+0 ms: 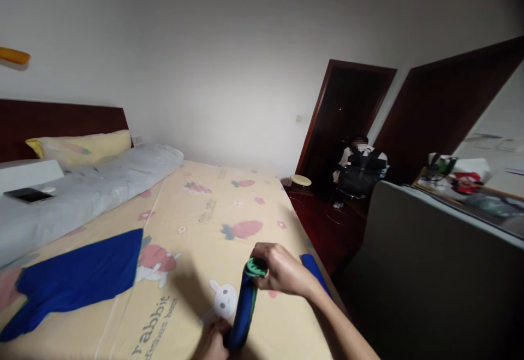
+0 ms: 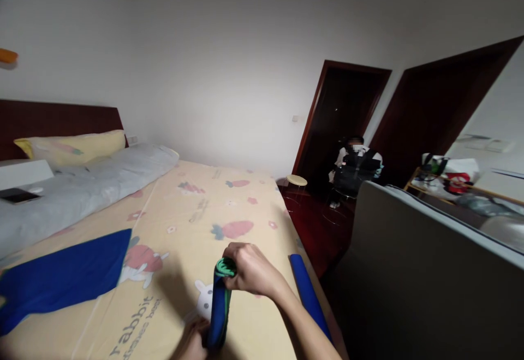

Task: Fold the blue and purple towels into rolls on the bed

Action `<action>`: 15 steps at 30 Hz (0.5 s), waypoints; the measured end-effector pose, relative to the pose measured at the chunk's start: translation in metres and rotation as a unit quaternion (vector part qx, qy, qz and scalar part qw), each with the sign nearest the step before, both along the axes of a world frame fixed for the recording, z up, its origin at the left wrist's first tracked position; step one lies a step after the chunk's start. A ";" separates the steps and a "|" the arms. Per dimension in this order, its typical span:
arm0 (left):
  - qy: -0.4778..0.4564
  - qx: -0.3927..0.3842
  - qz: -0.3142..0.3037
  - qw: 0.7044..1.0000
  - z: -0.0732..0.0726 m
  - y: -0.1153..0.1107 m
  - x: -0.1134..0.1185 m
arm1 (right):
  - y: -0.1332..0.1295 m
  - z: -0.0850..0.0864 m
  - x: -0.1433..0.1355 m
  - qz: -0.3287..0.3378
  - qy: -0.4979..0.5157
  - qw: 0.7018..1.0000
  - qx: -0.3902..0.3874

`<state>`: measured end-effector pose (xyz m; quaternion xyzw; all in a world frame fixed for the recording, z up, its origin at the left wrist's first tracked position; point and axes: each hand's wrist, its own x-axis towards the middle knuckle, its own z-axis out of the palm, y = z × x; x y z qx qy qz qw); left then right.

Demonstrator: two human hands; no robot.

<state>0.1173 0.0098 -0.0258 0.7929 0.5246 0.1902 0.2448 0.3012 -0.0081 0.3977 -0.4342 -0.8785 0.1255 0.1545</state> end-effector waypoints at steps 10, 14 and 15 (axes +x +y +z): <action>0.067 0.085 -0.051 0.993 -0.032 0.001 -0.018 | -0.008 0.059 0.095 -0.116 -0.049 0.992 -0.006; 0.080 0.148 -0.056 0.984 -0.043 -0.001 -0.021 | -0.002 0.045 0.141 -0.198 -0.056 0.978 -0.012; 0.079 0.159 -0.060 0.982 -0.044 -0.001 -0.022 | 0.001 0.038 0.151 -0.212 -0.059 0.975 -0.016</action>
